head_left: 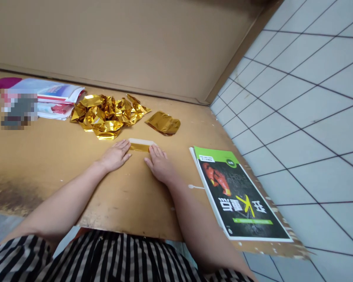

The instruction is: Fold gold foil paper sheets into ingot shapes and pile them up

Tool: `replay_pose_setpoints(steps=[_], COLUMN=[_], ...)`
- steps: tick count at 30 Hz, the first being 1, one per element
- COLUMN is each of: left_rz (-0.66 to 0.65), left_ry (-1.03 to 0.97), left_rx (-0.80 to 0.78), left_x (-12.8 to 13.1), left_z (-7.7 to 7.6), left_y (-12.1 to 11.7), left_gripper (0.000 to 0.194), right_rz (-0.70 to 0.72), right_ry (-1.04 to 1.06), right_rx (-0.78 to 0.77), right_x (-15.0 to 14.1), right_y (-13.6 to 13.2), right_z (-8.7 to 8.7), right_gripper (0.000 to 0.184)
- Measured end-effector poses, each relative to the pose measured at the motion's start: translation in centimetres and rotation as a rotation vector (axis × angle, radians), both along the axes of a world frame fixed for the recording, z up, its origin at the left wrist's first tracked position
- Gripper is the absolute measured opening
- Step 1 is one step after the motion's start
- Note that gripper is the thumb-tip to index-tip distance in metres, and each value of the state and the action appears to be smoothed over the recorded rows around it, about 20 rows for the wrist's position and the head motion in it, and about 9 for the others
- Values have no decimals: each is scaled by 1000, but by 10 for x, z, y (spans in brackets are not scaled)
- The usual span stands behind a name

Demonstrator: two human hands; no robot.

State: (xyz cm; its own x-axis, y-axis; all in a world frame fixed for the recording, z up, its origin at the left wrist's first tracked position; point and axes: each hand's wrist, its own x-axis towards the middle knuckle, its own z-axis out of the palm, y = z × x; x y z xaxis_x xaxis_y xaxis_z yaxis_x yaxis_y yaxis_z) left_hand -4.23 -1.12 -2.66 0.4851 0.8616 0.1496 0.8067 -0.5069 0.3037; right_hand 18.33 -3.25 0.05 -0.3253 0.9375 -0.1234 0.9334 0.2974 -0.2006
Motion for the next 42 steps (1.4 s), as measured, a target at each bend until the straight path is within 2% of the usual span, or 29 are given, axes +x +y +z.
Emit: replay_pose_setpoints(steps=[4,8,11,14,23,32,37,42], left_rz=[5,-7,-15,-30,-22,-60,-105,-143], left_ry=[-24,-28,-31,-54,-177,-281,-236,-200], left_rx=[41,94,105,117,150,241,287,347], left_x=[1,2,2,0,-5,-9,-11,-8], left_z=[-3,-4,-3,-2,0,-12,-9,-6], left_y=[4,4,5,7,16,24,22,18], left_gripper=[52,47,44,42,29,20,18,20], right_rz=[-19,-1,115,133,10,54,57,64], right_ry=[-25,-32,15,47,28,57,41,70], right_rx=[71,116,54,-20,13,110,95,150], right_x=[-7,-31,-53,-66,-45,-41,-40,-40], right_y=[-2,-6,-8,-7,3,5,5,4], right_z=[1,9,15,18,7,2,5,1], right_gripper=[66,65,64,65,60,54,53,51])
